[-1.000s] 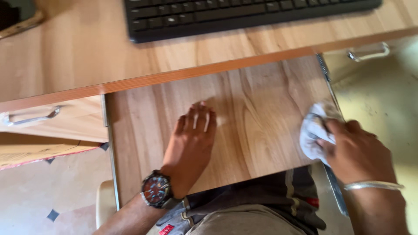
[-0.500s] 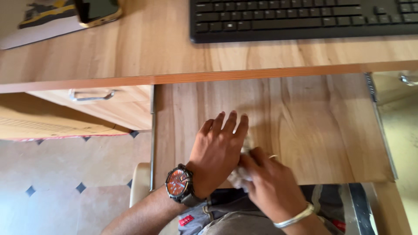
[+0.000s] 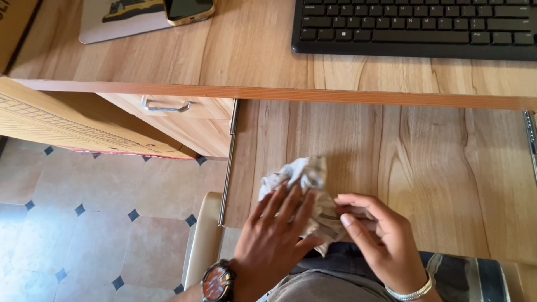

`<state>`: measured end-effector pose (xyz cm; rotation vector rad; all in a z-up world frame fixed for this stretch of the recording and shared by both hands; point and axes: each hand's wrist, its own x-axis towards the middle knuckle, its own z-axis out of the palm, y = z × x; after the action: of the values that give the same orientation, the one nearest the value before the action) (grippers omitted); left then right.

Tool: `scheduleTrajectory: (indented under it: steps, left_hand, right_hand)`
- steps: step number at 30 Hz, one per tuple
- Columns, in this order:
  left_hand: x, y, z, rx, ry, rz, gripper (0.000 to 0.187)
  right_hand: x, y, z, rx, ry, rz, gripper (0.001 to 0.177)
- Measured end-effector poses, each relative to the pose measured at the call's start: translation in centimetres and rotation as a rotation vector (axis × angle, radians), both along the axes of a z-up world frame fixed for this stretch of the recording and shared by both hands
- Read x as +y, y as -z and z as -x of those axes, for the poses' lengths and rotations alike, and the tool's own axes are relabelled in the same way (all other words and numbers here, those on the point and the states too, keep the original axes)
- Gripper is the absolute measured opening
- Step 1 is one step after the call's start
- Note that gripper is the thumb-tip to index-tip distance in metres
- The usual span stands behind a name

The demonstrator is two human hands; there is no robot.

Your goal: The person wipes a wooden desk surface with a white cloth, moving around a keyboard, mouse, and phone. They spray a cleaning solution onto the cloth and continue wiping the desk and a pull-out keyboard tray.

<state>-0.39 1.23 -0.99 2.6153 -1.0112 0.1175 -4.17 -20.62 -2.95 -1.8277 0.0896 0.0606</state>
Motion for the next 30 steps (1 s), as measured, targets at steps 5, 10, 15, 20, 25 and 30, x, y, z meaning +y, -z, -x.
scheduleTrajectory:
  steps: [5, 10, 15, 20, 25, 30]
  left_hand:
    - [4.0, 0.9, 0.7, -0.009, -0.15, -0.138, 0.084]
    - [6.6, 0.0, 1.1, -0.089, -0.167, -0.042, 0.095]
    - [5.1, -0.3, -0.4, 0.036, -0.18, -0.181, 0.069]
    - [2.9, 0.2, -4.2, -0.178, -0.064, -0.227, 0.065]
    - [0.7, 3.2, -11.6, -0.37, -0.098, -0.151, 0.056]
    - [-2.0, 6.8, -19.5, -0.324, -0.194, -0.207, 0.039]
  right_hand:
    - [-1.4, 1.8, -0.3, -0.002, 0.0, -0.206, 0.023]
    - [-1.7, 2.4, -0.3, 0.015, -0.065, -0.135, 0.023]
    - [-1.3, 2.1, -0.7, 0.074, -0.079, -0.11, 0.025]
    - [-1.2, 2.0, -1.0, 0.121, -0.084, -0.093, 0.027]
    - [-1.0, 2.1, -0.7, 0.15, -0.083, -0.101, 0.026]
    - [-1.1, 1.9, -1.1, 0.178, -0.095, -0.038, 0.026]
